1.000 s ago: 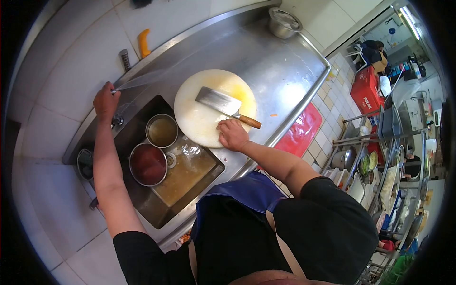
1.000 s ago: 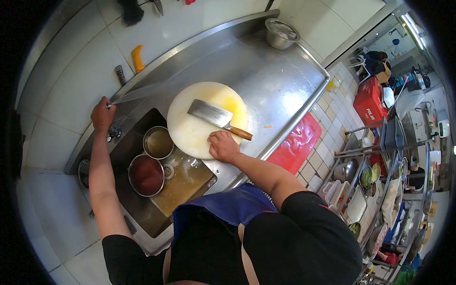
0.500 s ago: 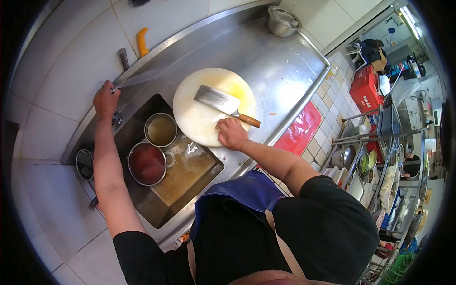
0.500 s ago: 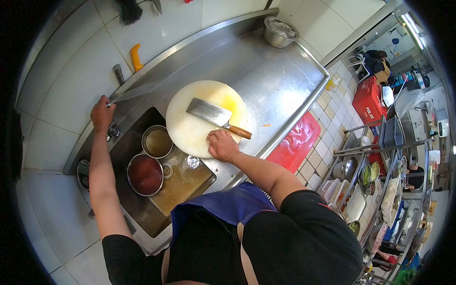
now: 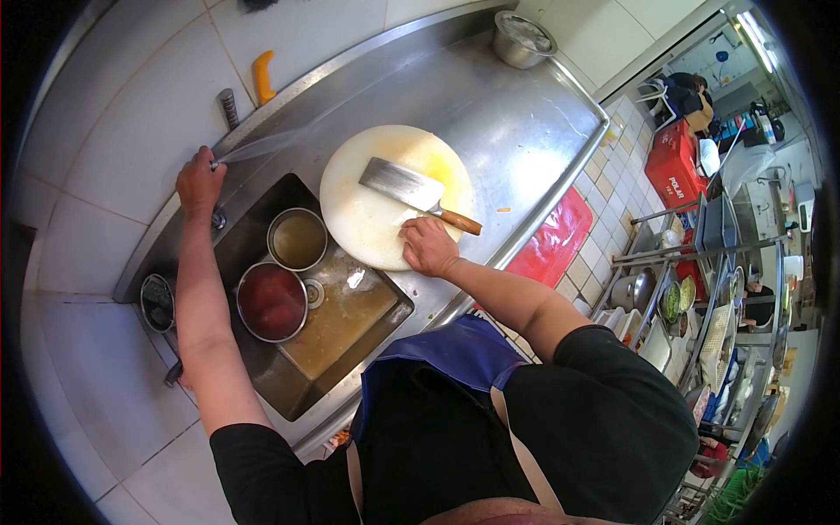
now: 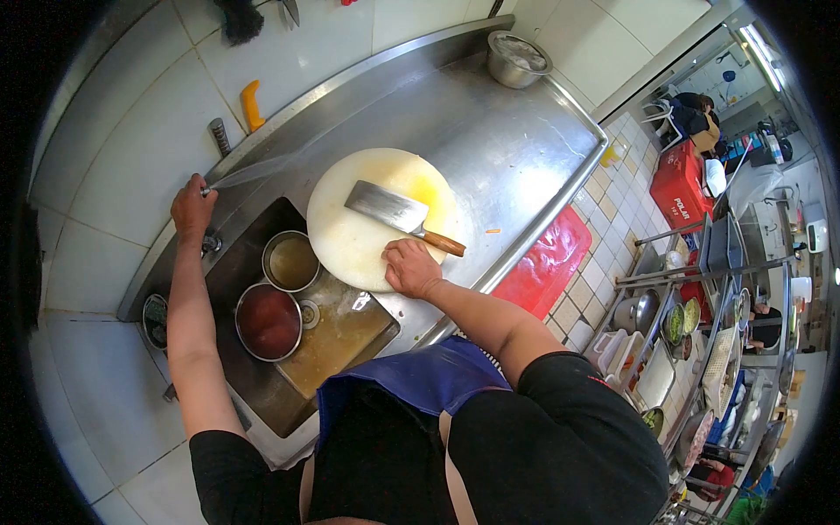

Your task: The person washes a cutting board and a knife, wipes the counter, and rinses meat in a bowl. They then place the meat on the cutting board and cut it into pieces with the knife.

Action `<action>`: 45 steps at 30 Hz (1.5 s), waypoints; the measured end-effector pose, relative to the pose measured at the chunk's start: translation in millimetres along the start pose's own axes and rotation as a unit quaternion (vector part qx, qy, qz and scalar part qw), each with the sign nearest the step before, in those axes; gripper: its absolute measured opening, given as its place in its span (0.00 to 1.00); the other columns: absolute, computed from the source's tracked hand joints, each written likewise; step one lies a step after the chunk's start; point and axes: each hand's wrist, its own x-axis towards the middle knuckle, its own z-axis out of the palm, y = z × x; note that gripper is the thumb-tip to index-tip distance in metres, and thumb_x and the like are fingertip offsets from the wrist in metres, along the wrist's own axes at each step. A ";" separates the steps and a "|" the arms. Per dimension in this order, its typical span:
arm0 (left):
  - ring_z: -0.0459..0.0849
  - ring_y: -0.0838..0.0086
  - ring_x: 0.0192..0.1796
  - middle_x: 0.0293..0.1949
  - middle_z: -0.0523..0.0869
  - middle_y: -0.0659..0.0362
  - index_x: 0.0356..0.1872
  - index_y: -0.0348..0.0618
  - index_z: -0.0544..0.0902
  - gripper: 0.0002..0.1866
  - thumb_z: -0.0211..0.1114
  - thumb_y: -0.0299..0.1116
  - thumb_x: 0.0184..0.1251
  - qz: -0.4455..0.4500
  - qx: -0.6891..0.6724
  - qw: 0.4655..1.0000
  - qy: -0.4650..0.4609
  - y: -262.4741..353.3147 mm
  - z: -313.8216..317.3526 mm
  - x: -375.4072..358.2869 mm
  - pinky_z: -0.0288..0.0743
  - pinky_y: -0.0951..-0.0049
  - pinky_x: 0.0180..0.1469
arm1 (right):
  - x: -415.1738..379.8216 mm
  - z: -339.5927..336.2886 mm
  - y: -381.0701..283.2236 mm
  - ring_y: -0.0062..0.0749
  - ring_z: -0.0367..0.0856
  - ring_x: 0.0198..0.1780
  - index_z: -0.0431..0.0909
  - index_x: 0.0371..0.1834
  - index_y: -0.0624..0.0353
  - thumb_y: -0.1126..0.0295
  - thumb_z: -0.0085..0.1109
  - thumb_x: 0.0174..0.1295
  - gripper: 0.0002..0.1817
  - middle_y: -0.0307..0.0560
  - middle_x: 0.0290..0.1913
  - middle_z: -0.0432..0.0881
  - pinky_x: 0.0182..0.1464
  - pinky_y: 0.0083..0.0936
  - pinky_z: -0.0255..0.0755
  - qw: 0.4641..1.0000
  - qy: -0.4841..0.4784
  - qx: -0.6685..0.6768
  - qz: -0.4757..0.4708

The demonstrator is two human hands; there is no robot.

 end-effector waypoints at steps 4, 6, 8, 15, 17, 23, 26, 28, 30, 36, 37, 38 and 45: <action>0.87 0.51 0.41 0.35 0.87 0.54 0.43 0.48 0.79 0.16 0.75 0.39 0.59 0.017 -0.030 0.999 0.016 -0.9 -2.5 -0.2 0.80 0.48 0.43 | -0.4 -0.4 -0.4 0.46 0.77 0.62 0.83 0.51 0.56 0.65 0.61 0.61 0.16 0.48 0.58 0.81 0.68 0.43 0.69 1.000 -0.003 -0.001 0.001; 0.87 0.50 0.42 0.37 0.88 0.53 0.43 0.47 0.79 0.17 0.76 0.38 0.58 -0.008 -0.028 0.999 -0.018 3.5 -4.4 0.3 0.80 0.48 0.44 | -0.5 -0.3 -0.6 0.46 0.77 0.62 0.83 0.52 0.56 0.65 0.61 0.61 0.16 0.48 0.58 0.81 0.68 0.43 0.69 1.000 -0.001 -0.002 -0.001; 0.87 0.50 0.42 0.37 0.88 0.53 0.43 0.46 0.79 0.16 0.75 0.37 0.58 -0.006 -0.029 0.999 -0.025 9.2 -8.2 0.7 0.80 0.48 0.44 | -0.3 -1.6 -1.7 0.46 0.77 0.62 0.83 0.52 0.56 0.65 0.62 0.61 0.16 0.48 0.58 0.81 0.68 0.43 0.69 1.000 -0.005 0.004 0.005; 0.87 0.50 0.44 0.39 0.88 0.52 0.42 0.45 0.80 0.14 0.73 0.36 0.59 0.000 -0.027 0.998 -0.060 12.8 -10.8 2.3 0.79 0.48 0.46 | 1.2 -2.3 -3.1 0.46 0.77 0.62 0.82 0.52 0.56 0.64 0.61 0.62 0.17 0.48 0.58 0.81 0.67 0.42 0.68 1.000 -0.015 0.001 0.013; 0.87 0.50 0.44 0.38 0.88 0.51 0.41 0.45 0.80 0.14 0.73 0.36 0.59 0.007 -0.043 0.998 -0.055 13.0 -13.4 1.5 0.79 0.48 0.46 | 1.0 -2.1 -2.9 0.46 0.77 0.62 0.82 0.52 0.56 0.64 0.60 0.62 0.17 0.48 0.58 0.81 0.67 0.42 0.68 1.000 -0.010 0.002 0.011; 0.86 0.50 0.41 0.34 0.86 0.51 0.39 0.45 0.78 0.14 0.74 0.36 0.58 0.040 -0.059 0.995 -0.072 10.6 -12.8 1.6 0.77 0.49 0.44 | 1.3 -2.2 -3.8 0.46 0.77 0.61 0.82 0.52 0.57 0.65 0.60 0.62 0.17 0.48 0.58 0.81 0.67 0.42 0.68 1.000 -0.010 -0.004 0.010; 0.86 0.50 0.41 0.34 0.87 0.52 0.40 0.45 0.79 0.14 0.74 0.36 0.58 0.047 -0.059 0.995 -0.068 6.7 -11.2 2.3 0.77 0.48 0.43 | 0.9 0.4 -2.2 0.48 0.77 0.59 0.82 0.51 0.56 0.65 0.60 0.60 0.16 0.48 0.57 0.80 0.65 0.43 0.69 1.000 0.006 -0.003 0.000; 0.87 0.50 0.41 0.35 0.87 0.52 0.40 0.46 0.79 0.14 0.74 0.36 0.59 0.049 -0.058 0.995 -0.067 6.1 -11.0 2.6 0.78 0.48 0.43 | 0.7 2.9 0.2 0.48 0.77 0.59 0.81 0.51 0.56 0.65 0.60 0.60 0.16 0.48 0.57 0.80 0.65 0.44 0.69 1.000 0.011 -0.005 -0.005; 0.87 0.51 0.41 0.35 0.87 0.52 0.41 0.47 0.79 0.14 0.74 0.37 0.59 0.011 -0.044 0.998 -0.041 5.1 -9.2 1.6 0.79 0.49 0.43 | 0.1 3.6 0.8 0.48 0.77 0.59 0.81 0.51 0.56 0.65 0.60 0.60 0.16 0.49 0.57 0.80 0.65 0.44 0.69 1.000 0.016 -0.006 -0.009; 0.87 0.51 0.43 0.35 0.88 0.52 0.42 0.47 0.80 0.14 0.74 0.37 0.60 0.021 -0.040 0.999 -0.020 -0.4 -6.0 -0.8 0.79 0.49 0.45 | 1.0 0.5 -0.9 0.44 0.76 0.63 0.83 0.52 0.55 0.64 0.60 0.62 0.16 0.47 0.59 0.80 0.67 0.42 0.69 1.000 -0.004 -0.014 0.009; 0.87 0.51 0.43 0.35 0.88 0.52 0.42 0.47 0.80 0.14 0.74 0.37 0.60 0.025 -0.040 0.999 -0.017 -0.8 -7.7 -2.5 0.79 0.49 0.45 | 2.6 0.7 -0.3 0.43 0.76 0.63 0.83 0.52 0.55 0.64 0.60 0.63 0.16 0.47 0.59 0.80 0.68 0.42 0.68 1.000 -0.014 -0.012 0.015; 0.87 0.51 0.43 0.36 0.88 0.52 0.42 0.47 0.80 0.14 0.74 0.37 0.60 0.015 -0.036 0.999 -0.018 -0.2 -10.6 -4.2 0.79 0.49 0.45 | 5.6 -0.1 1.1 0.43 0.76 0.64 0.83 0.52 0.55 0.63 0.59 0.64 0.16 0.47 0.59 0.80 0.68 0.42 0.68 0.999 -0.023 -0.010 0.021; 0.87 0.50 0.41 0.35 0.88 0.52 0.40 0.48 0.80 0.13 0.73 0.38 0.60 0.012 -0.025 1.000 -0.002 -7.7 -13.6 -7.0 0.78 0.47 0.44 | 35.8 2.5 12.4 0.44 0.74 0.66 0.82 0.53 0.56 0.61 0.58 0.65 0.17 0.48 0.60 0.79 0.70 0.43 0.66 0.999 -0.007 0.014 0.028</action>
